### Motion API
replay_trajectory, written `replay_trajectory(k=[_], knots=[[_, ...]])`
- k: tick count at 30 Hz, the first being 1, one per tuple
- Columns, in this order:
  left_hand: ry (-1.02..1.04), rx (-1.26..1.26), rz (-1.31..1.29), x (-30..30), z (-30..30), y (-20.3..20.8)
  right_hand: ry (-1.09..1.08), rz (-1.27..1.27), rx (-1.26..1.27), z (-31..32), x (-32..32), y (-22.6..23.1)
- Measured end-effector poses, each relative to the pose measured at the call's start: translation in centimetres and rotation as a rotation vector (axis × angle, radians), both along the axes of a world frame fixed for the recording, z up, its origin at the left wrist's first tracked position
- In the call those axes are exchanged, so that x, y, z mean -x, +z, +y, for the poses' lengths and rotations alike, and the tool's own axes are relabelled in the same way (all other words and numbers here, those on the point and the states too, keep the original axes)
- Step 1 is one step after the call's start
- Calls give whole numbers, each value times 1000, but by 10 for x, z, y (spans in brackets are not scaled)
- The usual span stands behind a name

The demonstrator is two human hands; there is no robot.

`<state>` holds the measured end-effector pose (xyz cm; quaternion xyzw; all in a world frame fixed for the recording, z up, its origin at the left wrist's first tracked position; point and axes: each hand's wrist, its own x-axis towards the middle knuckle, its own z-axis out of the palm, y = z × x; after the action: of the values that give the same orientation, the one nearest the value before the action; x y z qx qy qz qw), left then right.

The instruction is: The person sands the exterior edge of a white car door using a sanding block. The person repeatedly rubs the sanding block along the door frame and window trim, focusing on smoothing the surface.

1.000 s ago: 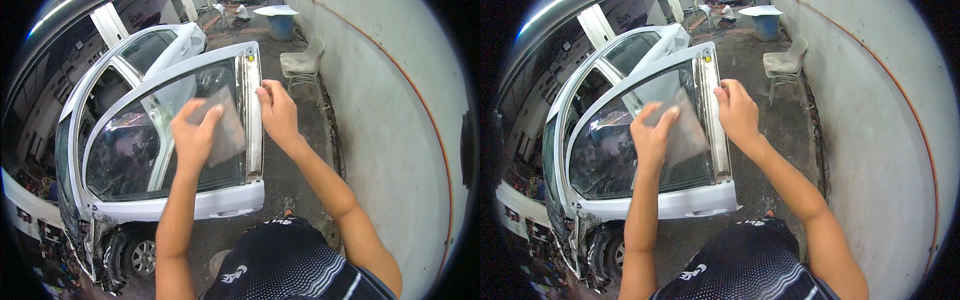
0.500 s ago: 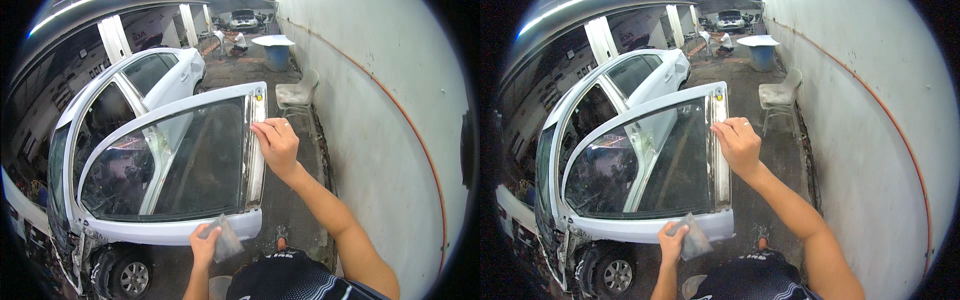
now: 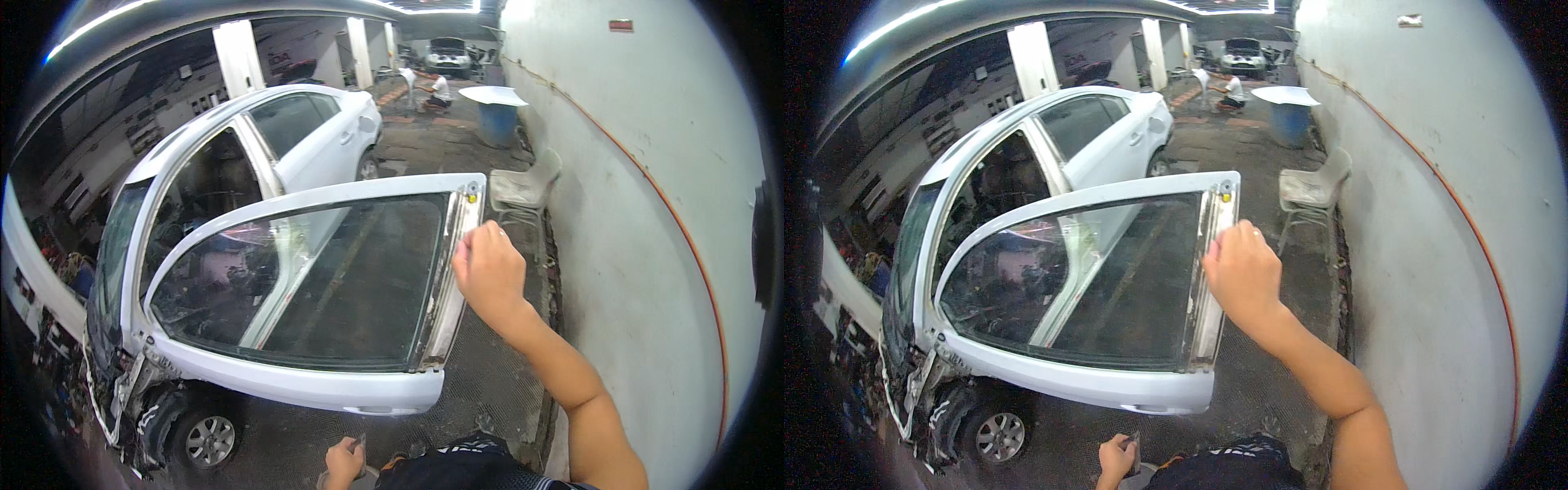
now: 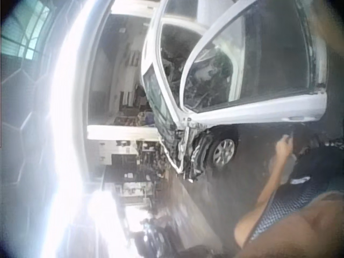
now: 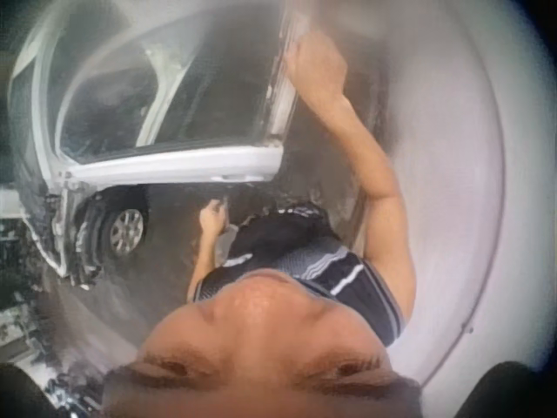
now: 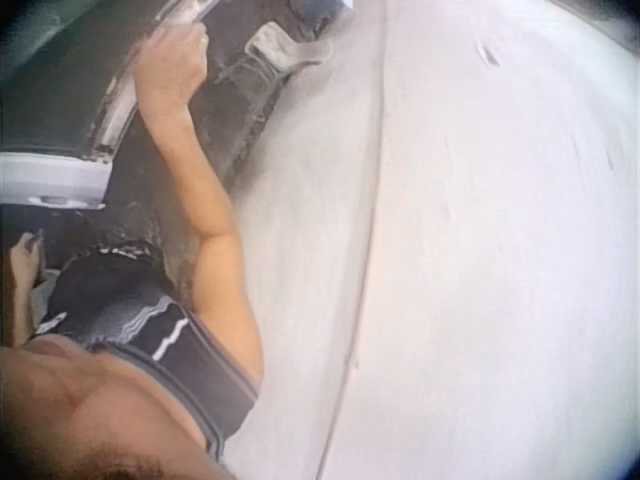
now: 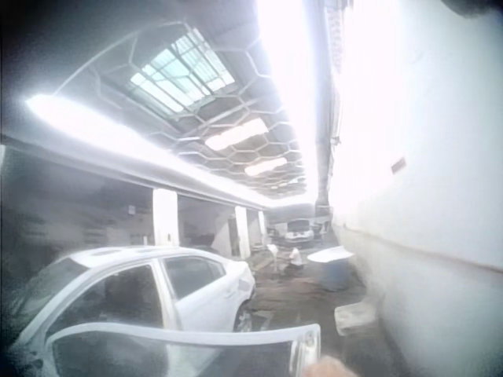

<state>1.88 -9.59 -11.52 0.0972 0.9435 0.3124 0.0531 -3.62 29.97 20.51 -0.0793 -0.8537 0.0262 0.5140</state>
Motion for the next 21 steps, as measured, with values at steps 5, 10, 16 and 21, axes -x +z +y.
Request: replay_trajectory(k=[5, 10, 16, 21], knots=[[112, 4, -211, -37, 3, 23, 455, -48, 622, 22, -43, -36], [94, 319, -313, -101, -63, -118, 359, -242, 1073, 81, -102, -148], [224, 361, -468, -161, -61, -141, -30, -406, 1081, 167, -218, -403], [297, 343, -499, -172, -40, -154, -340, -1007, 954, 197, -313, -459]])
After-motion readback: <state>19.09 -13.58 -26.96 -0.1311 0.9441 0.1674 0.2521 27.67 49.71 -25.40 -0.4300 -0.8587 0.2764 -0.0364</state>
